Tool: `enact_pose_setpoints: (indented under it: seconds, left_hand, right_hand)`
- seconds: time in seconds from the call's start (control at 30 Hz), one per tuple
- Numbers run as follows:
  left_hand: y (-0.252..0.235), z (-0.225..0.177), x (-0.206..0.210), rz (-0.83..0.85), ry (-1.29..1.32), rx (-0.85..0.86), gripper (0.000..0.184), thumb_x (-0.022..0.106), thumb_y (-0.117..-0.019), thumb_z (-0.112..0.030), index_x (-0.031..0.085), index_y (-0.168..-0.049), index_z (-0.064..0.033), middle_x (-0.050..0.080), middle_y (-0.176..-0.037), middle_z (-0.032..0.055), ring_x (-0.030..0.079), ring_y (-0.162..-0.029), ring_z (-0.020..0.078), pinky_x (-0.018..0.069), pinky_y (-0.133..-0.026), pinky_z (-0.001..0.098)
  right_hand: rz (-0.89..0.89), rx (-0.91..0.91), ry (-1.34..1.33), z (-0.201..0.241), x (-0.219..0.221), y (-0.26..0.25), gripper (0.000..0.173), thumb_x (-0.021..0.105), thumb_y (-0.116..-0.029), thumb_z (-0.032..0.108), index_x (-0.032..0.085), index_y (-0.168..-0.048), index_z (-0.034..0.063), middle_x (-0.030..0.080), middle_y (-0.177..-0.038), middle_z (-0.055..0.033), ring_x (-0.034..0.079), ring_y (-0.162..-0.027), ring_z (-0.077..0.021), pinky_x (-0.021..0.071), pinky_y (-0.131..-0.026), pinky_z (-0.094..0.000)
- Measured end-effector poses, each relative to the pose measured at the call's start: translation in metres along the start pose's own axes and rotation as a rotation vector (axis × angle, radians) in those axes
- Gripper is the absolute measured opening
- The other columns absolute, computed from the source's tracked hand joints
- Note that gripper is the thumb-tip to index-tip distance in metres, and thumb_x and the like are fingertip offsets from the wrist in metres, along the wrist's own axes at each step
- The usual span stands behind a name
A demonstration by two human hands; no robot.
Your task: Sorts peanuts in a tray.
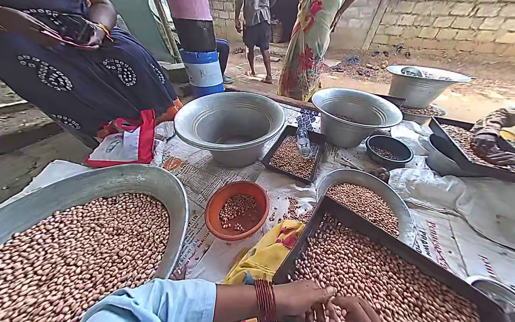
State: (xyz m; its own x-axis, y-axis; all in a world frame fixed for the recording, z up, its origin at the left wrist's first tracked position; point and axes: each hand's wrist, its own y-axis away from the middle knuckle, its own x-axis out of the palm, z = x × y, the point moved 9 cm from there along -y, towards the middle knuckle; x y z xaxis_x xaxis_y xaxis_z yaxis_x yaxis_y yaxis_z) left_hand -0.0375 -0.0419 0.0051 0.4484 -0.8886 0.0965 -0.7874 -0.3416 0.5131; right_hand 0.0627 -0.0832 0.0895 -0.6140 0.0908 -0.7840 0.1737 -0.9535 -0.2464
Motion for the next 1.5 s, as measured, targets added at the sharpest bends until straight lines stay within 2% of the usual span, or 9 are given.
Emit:
enact_pose_setpoints:
  seconds: [0.13, 0.27, 0.47, 0.63, 0.77, 0.9, 1.03, 1.2, 1.5]
  left_hand:
    - [-0.002, -0.001, -0.009, -0.059, -0.048, 0.107, 0.045, 0.037, -0.1113, -0.029, 0.06, -0.078, -0.0094, 0.046, -0.06, -0.0096, 0.037, -0.049, 0.0009, 0.0311, -0.049, 0.0203]
    - [-0.009, 0.007, -0.017, -0.116, -0.269, 0.132, 0.047, 0.042, -0.1098, -0.032, 0.062, -0.077, -0.0045, 0.051, -0.066, -0.004, 0.047, -0.062, 0.0083, 0.0409, -0.065, 0.0331]
    - [-0.011, 0.01, -0.015, -0.102, -0.127, 0.126, 0.041, 0.045, -0.1078, -0.024, 0.062, -0.072, -0.0124, 0.05, -0.06, -0.0133, 0.043, -0.053, -0.0024, 0.037, -0.054, 0.0191]
    - [-0.014, 0.015, -0.015, -0.113, -0.068, 0.168, 0.041, 0.044, -0.1047, -0.025, 0.057, -0.066, -0.0209, 0.045, -0.055, -0.0161, 0.036, -0.046, -0.0041, 0.03, -0.045, 0.0161]
    - [-0.014, 0.019, -0.019, -0.133, -0.032, 0.189, 0.04, 0.045, -0.1038, -0.024, 0.058, -0.066, -0.0222, 0.045, -0.054, -0.0164, 0.035, -0.045, -0.0047, 0.0292, -0.044, 0.0151]
    - [-0.015, 0.02, -0.019, -0.117, -0.006, 0.17, 0.042, 0.043, -0.1044, -0.024, 0.057, -0.065, -0.0221, 0.043, -0.053, -0.0157, 0.034, -0.044, -0.0045, 0.0275, -0.043, 0.0148]
    - [-0.015, 0.022, -0.019, -0.105, 0.008, 0.16, 0.043, 0.044, -0.105, -0.024, 0.058, -0.065, -0.0219, 0.043, -0.052, -0.0155, 0.033, -0.044, -0.0045, 0.0273, -0.043, 0.0147]
    - [-0.016, 0.022, -0.017, -0.064, 0.057, 0.133, 0.043, 0.043, -0.1054, -0.021, 0.058, -0.066, -0.0214, 0.04, -0.052, -0.0152, 0.031, -0.043, -0.0038, 0.0254, -0.042, 0.0151]
    - [-0.014, 0.02, -0.016, -0.03, 0.176, 0.094, 0.043, 0.041, -0.1077, -0.02, 0.06, -0.069, -0.0181, 0.041, -0.052, -0.0134, 0.03, -0.041, -0.004, 0.0237, -0.04, 0.0138]
  right_hand:
    - [-0.062, 0.203, 0.087, -0.05, -0.038, 0.006, 0.048, 0.074, -0.0904, 0.019, 0.065, -0.131, -0.0048, 0.061, -0.135, -0.0311, 0.06, -0.125, -0.0497, 0.0503, -0.1, -0.0611]
    - [-0.175, 0.542, 0.168, -0.142, -0.095, 0.053, 0.069, 0.073, -0.0909, 0.022, 0.048, -0.148, -0.0072, 0.037, -0.154, -0.0392, 0.035, -0.144, -0.0592, 0.0276, -0.116, -0.0717]
    - [-0.166, 0.859, 0.055, -0.219, -0.101, 0.077, 0.08, 0.073, -0.0948, 0.022, 0.031, -0.159, -0.0024, 0.021, -0.165, -0.0328, 0.03, -0.151, -0.0471, 0.0298, -0.121, -0.0573]
    - [0.039, 0.957, 0.232, -0.207, -0.05, 0.025, 0.078, 0.061, -0.1006, 0.03, 0.022, -0.164, 0.0043, 0.009, -0.166, -0.0366, 0.007, -0.153, -0.0594, 0.0125, -0.118, -0.0769]
    - [0.267, 0.805, 0.145, -0.146, 0.004, -0.003, 0.082, 0.06, -0.0952, 0.01, 0.021, -0.166, 0.0224, 0.006, -0.171, -0.0264, 0.01, -0.154, -0.0556, 0.0226, -0.114, -0.0772]
    - [0.303, 0.412, -0.016, -0.089, 0.02, 0.009, 0.052, 0.06, -0.0991, 0.015, 0.055, -0.15, 0.0213, 0.032, -0.166, -0.0179, 0.033, -0.152, -0.0422, 0.0331, -0.115, -0.0669]
    - [-0.022, 0.45, 0.043, -0.117, -0.055, 0.034, 0.028, 0.059, -0.1006, 0.014, 0.072, -0.124, 0.0061, 0.073, -0.121, -0.014, 0.073, -0.104, -0.0287, 0.058, -0.092, -0.0482]
    - [-0.081, 0.8, 0.408, -0.198, -0.126, 0.059, 0.026, 0.056, -0.1019, 0.01, 0.074, -0.119, 0.0036, 0.073, -0.115, -0.0214, 0.069, -0.111, -0.0414, 0.0506, -0.096, -0.0598]
    - [0.106, 0.944, 0.451, -0.238, -0.109, 0.046, 0.028, 0.056, -0.104, 0.017, 0.069, -0.124, 0.0017, 0.07, -0.12, -0.0239, 0.065, -0.118, -0.0419, 0.047, -0.101, -0.0591]
